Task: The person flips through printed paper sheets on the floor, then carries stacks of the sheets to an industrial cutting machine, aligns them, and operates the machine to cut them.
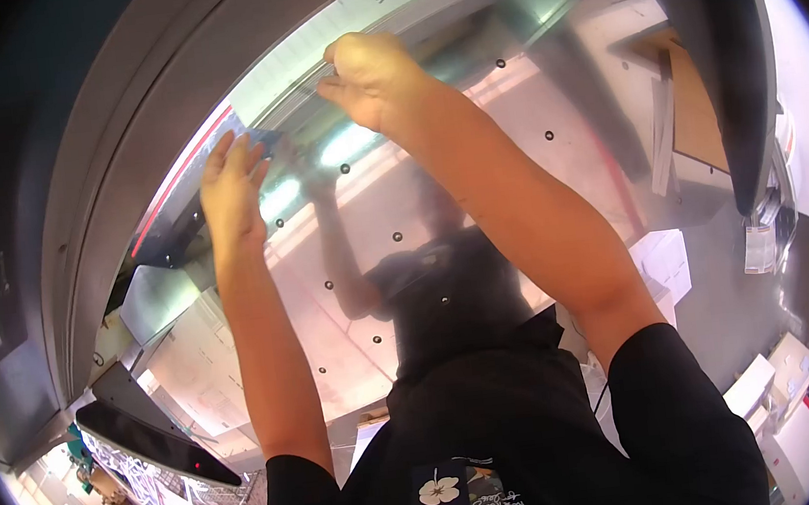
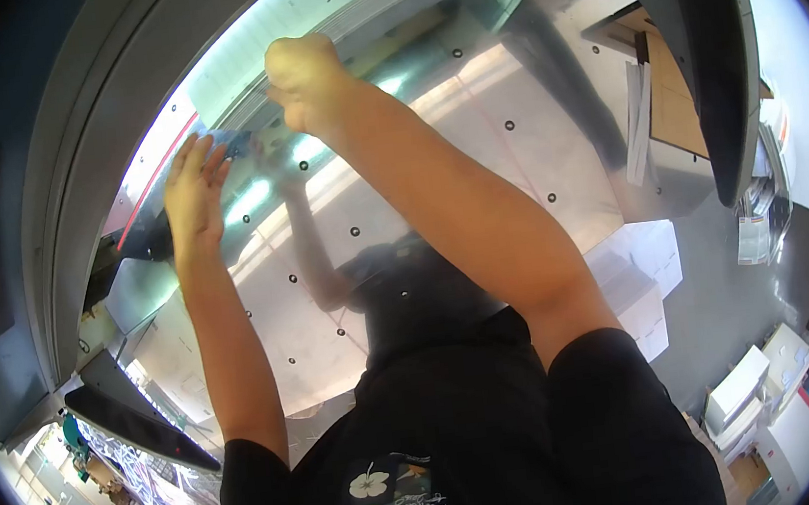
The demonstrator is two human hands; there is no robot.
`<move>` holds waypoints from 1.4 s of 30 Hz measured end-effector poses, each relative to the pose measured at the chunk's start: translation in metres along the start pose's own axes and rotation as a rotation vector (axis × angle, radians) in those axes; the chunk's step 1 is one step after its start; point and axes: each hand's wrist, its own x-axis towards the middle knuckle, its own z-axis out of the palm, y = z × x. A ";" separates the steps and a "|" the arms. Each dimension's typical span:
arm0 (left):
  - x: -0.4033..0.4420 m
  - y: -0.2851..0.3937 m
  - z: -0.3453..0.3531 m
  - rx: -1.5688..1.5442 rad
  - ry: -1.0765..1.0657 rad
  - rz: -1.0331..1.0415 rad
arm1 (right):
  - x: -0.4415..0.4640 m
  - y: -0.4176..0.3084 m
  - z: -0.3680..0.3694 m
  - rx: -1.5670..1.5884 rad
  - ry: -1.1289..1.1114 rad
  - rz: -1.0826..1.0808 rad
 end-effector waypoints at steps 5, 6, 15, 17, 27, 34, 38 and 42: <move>-0.003 -0.014 0.022 -0.113 -0.022 -0.133 | 0.007 0.012 0.001 0.012 -0.050 -0.028; -0.002 -0.019 0.028 -0.122 -0.044 -0.138 | 0.006 0.013 0.000 -0.028 -0.042 -0.029; 0.019 -0.041 0.077 -0.388 0.033 -0.085 | 0.019 0.035 -0.019 -0.189 -0.057 -0.001; 0.021 -0.044 0.077 -0.387 0.044 -0.075 | 0.021 0.035 -0.019 -0.200 -0.051 0.012; 0.025 -0.054 0.084 -0.601 0.044 -0.044 | 0.026 0.038 -0.018 -0.240 -0.044 0.030; 0.021 -0.050 0.090 -0.584 0.144 -0.077 | 0.021 0.035 -0.013 -0.237 -0.064 0.069; 0.018 -0.036 0.086 -0.480 0.157 -0.111 | 0.015 0.026 -0.003 -0.219 -0.088 0.032; 0.017 -0.027 0.084 -0.429 0.146 -0.128 | 0.024 0.020 0.000 -0.206 -0.112 0.038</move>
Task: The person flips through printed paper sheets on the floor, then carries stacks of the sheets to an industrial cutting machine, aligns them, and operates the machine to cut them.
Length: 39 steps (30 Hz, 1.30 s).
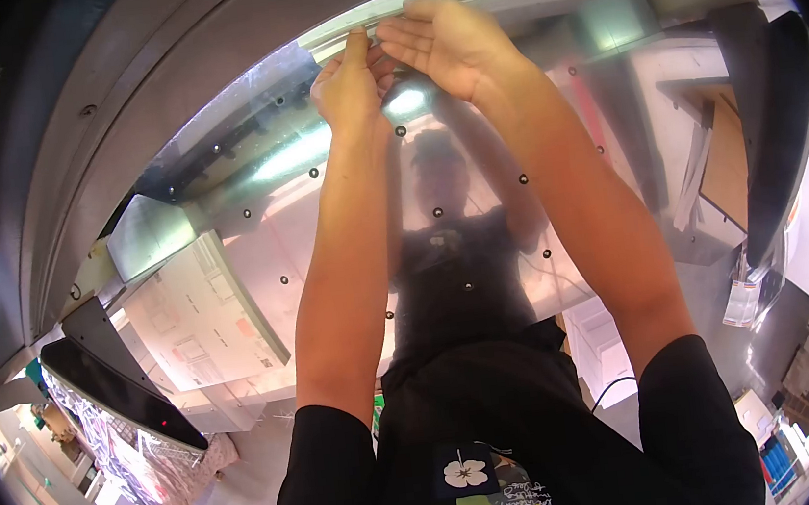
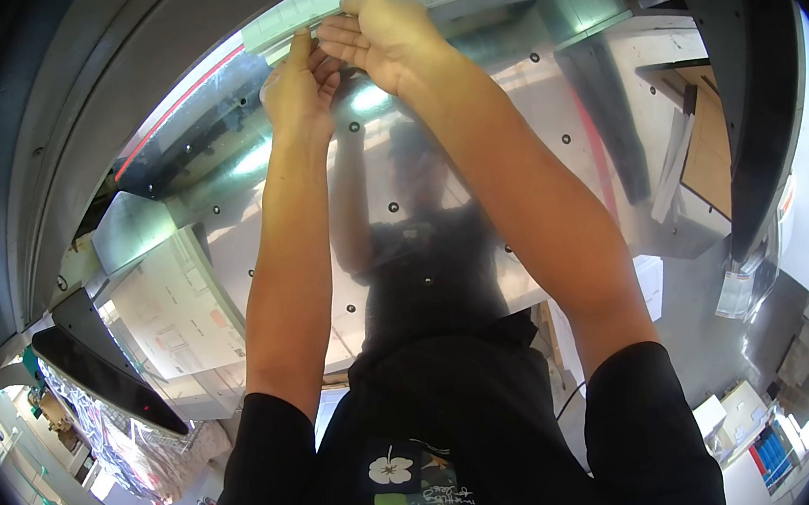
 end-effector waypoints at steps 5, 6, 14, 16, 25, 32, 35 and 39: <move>-0.004 0.003 0.003 -0.044 -0.001 0.030 | -0.002 -0.002 0.002 -0.045 0.033 -0.005; -0.004 0.002 0.003 -0.070 -0.003 0.061 | -0.003 -0.002 0.003 -0.035 0.040 0.003; -0.011 0.021 0.019 -0.245 -0.144 0.130 | 0.009 0.005 0.002 -0.003 0.099 -0.101; -0.006 0.027 0.023 -0.282 -0.162 0.086 | 0.010 0.001 0.008 0.063 0.139 -0.144; -0.003 0.044 0.033 -0.253 -0.050 -0.059 | 0.034 -0.007 0.005 -0.140 0.334 -0.379; 0.011 0.038 0.035 -0.395 -0.062 -0.035 | 0.063 -0.030 -0.032 -0.090 0.350 -0.515; 0.000 0.021 0.035 -0.432 -0.022 0.067 | 0.043 -0.022 -0.028 -0.084 0.319 -0.649; 0.008 0.029 0.039 -0.343 -0.042 0.034 | 0.059 -0.037 -0.041 -0.107 0.262 -0.405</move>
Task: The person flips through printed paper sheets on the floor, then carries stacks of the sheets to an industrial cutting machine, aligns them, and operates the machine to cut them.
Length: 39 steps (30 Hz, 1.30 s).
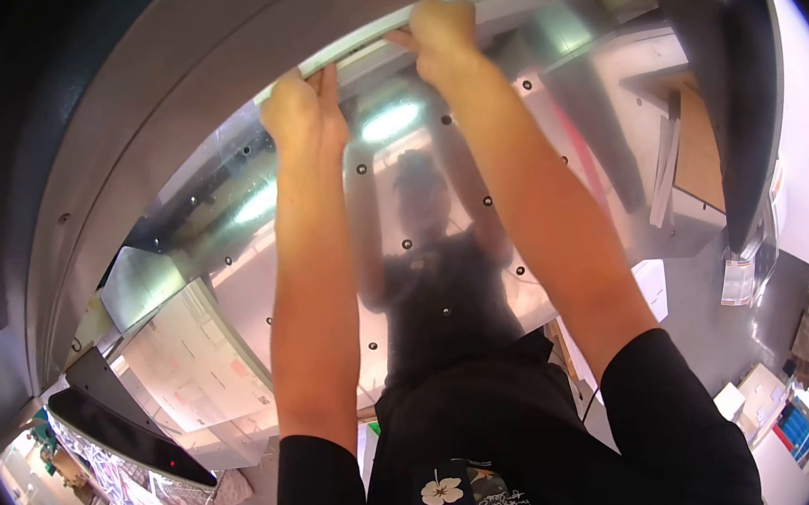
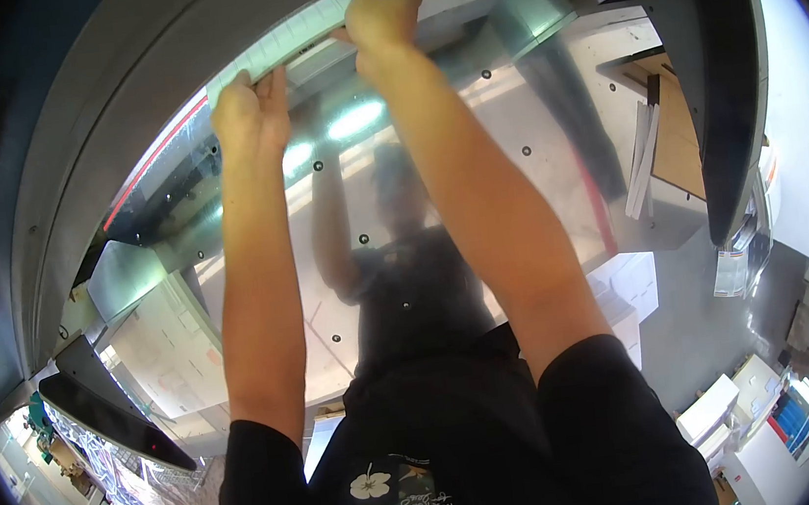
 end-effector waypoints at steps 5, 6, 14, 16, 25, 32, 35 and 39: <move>0.000 0.007 -0.006 -0.038 -0.072 -0.105 | -0.006 -0.036 -0.006 0.027 -0.151 0.212; -0.008 0.013 -0.007 0.090 -0.076 -0.159 | -0.006 -0.040 -0.012 -0.008 -0.178 0.239; -0.038 0.046 -0.056 0.386 -0.319 -0.488 | -0.050 -0.033 -0.046 0.342 -0.117 0.501; -0.019 0.048 -0.057 0.188 -0.328 -0.448 | -0.049 -0.029 -0.026 0.295 -0.153 0.391; -0.008 0.057 -0.073 0.072 -0.359 -0.584 | -0.050 -0.038 -0.024 0.361 -0.214 0.439; 0.007 0.057 -0.072 0.671 -0.052 0.051 | -0.043 -0.054 -0.006 0.298 -0.158 0.253; 0.016 0.044 -0.038 0.897 -0.098 0.085 | -0.027 -0.038 -0.022 0.349 -0.175 0.254; 0.021 0.047 -0.038 0.901 -0.204 0.037 | -0.040 -0.044 -0.018 0.321 -0.200 0.236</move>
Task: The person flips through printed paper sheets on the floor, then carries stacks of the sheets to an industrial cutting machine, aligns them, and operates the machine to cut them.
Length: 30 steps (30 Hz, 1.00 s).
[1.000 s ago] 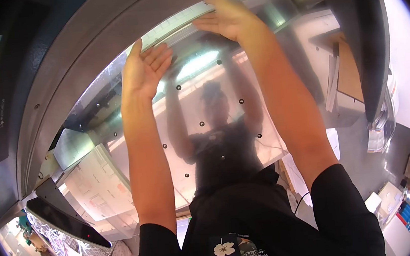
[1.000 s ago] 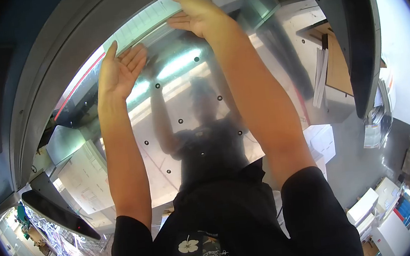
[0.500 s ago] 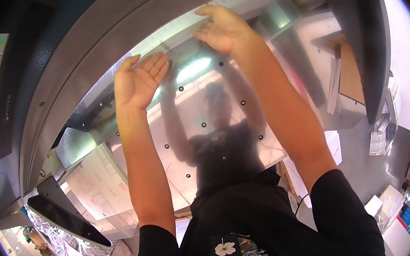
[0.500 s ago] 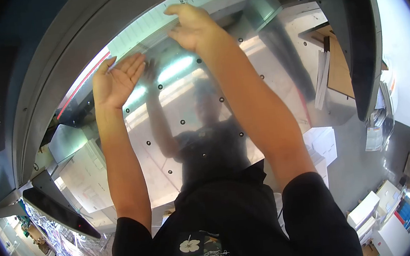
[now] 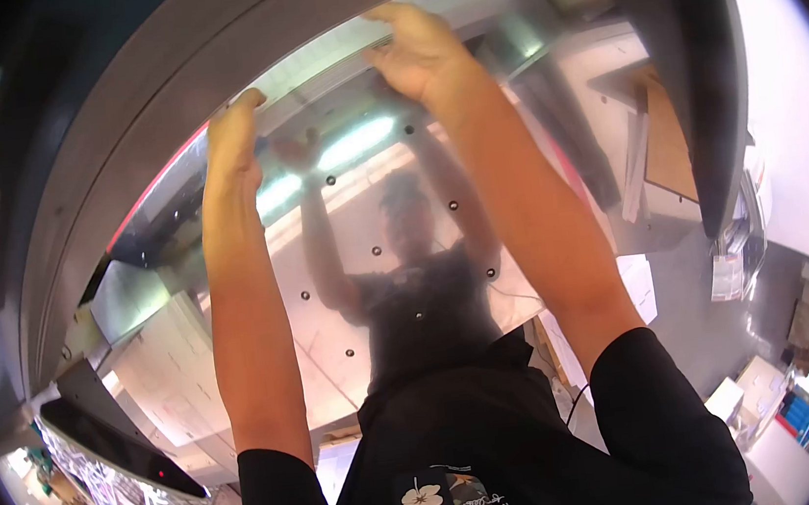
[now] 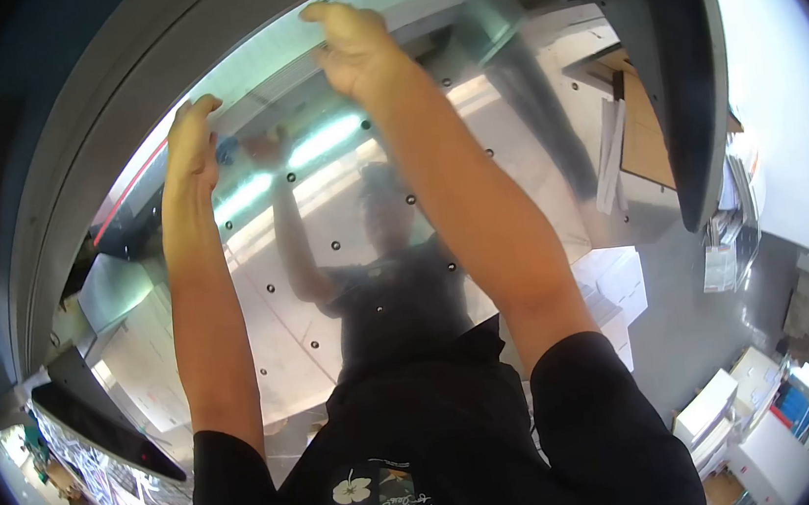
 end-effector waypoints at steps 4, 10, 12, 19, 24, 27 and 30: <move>-0.009 -0.013 -0.030 0.027 -0.109 0.027 | 0.032 0.002 -0.021 0.003 0.023 0.221; -0.099 -0.088 -0.094 0.593 0.360 0.308 | 0.009 -0.014 -0.001 -0.434 -0.140 -0.138; -0.133 -0.128 -0.138 0.752 0.497 0.261 | 0.003 -0.019 -0.004 -0.424 -0.130 -0.103; -0.244 -0.175 -0.255 1.060 0.679 -0.273 | -0.004 0.015 -0.039 -0.448 0.094 -0.031; -0.248 -0.179 -0.271 1.139 0.658 -0.176 | -0.024 0.065 -0.062 -0.177 0.068 0.199; -0.247 -0.153 -0.253 1.141 0.687 -0.109 | -0.094 0.105 -0.044 -0.375 -0.021 0.115; -0.251 -0.098 -0.194 0.921 0.516 0.101 | -0.137 0.176 -0.082 -0.840 -0.406 0.121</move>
